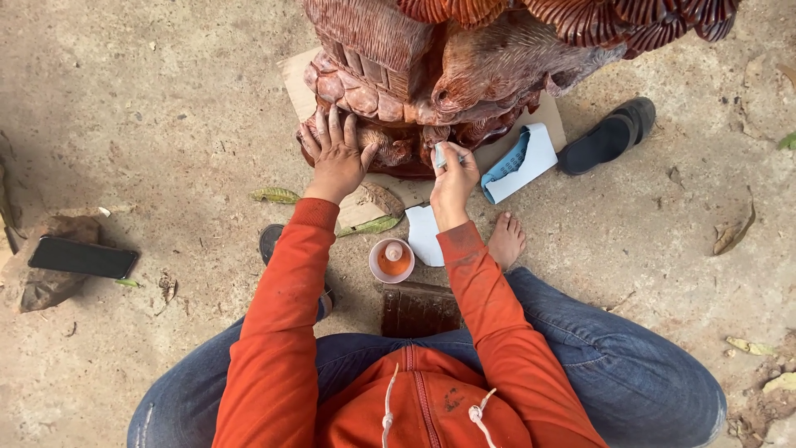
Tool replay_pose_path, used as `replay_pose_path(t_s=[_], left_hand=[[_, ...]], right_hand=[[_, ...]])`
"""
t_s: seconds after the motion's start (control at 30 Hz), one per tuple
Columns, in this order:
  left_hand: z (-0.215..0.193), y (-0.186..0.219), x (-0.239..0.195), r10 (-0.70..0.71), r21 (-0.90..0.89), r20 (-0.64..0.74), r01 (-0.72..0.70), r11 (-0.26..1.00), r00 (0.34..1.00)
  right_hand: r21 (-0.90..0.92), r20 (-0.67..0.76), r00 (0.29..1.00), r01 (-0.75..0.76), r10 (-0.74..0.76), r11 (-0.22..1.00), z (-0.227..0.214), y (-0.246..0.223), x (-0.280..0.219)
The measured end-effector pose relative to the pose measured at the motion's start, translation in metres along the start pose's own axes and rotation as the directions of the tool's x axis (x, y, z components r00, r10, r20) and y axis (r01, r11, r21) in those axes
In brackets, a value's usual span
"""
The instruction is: A person sitting on the floor applies a liquid finish or polish to a large wooden sculpture using a small cloth.
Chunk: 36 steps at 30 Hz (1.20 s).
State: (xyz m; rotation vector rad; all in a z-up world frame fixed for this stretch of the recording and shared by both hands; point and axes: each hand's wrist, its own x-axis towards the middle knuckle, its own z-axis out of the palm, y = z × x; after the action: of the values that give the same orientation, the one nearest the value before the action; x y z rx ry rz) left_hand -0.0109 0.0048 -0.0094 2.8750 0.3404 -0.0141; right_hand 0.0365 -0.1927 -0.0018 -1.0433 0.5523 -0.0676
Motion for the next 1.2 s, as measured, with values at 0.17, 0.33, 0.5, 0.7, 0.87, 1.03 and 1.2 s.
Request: replay_pose_path(t_s=[0.17, 0.33, 0.5, 0.7, 0.87, 1.03, 1.2], left_hand=[[0.001, 0.0, 0.0, -0.005, -0.003, 0.001, 0.005, 1.0, 1.0], [-0.003, 0.002, 0.0, -0.008, -0.009, 0.022, 0.008, 1.0, 1.0], [-0.006, 0.003, -0.002, -0.02, -0.017, 0.033, 0.021, 1.0, 0.999], [0.002, -0.002, 0.002, 0.014, -0.031, 0.048, -0.013, 0.999, 0.999], [0.007, -0.005, 0.002, 0.023, -0.012, 0.008, -0.023, 1.0, 1.0], [0.003, -0.003, 0.003, 0.01, -0.009, 0.05, -0.009, 1.0, 0.999], [0.003, -0.004, 0.002, 0.004, -0.015, 0.083, -0.003, 1.0, 0.997]], right_hand=[[-0.47, 0.176, 0.942, 0.336, -0.287, 0.816, 0.004, -0.008, -0.003], [-0.079, 0.036, 0.998, 0.048, -0.045, 0.996, -0.004, 0.004, 0.005], [-0.396, 0.159, 0.943, 0.333, -0.293, 0.856, -0.006, -0.001, 0.004], [0.062, 0.081, 0.996, -0.053, 0.048, 0.997, -0.016, 0.002, 0.013], [-0.458, 0.372, 0.856, 0.505, -0.358, 0.732, -0.006, -0.01, 0.0], [0.05, 0.028, 1.0, -0.014, 0.013, 0.999, -0.019, 0.003, 0.022], [-0.291, 0.192, 0.942, 0.323, -0.276, 0.9, -0.02, 0.008, 0.011]])
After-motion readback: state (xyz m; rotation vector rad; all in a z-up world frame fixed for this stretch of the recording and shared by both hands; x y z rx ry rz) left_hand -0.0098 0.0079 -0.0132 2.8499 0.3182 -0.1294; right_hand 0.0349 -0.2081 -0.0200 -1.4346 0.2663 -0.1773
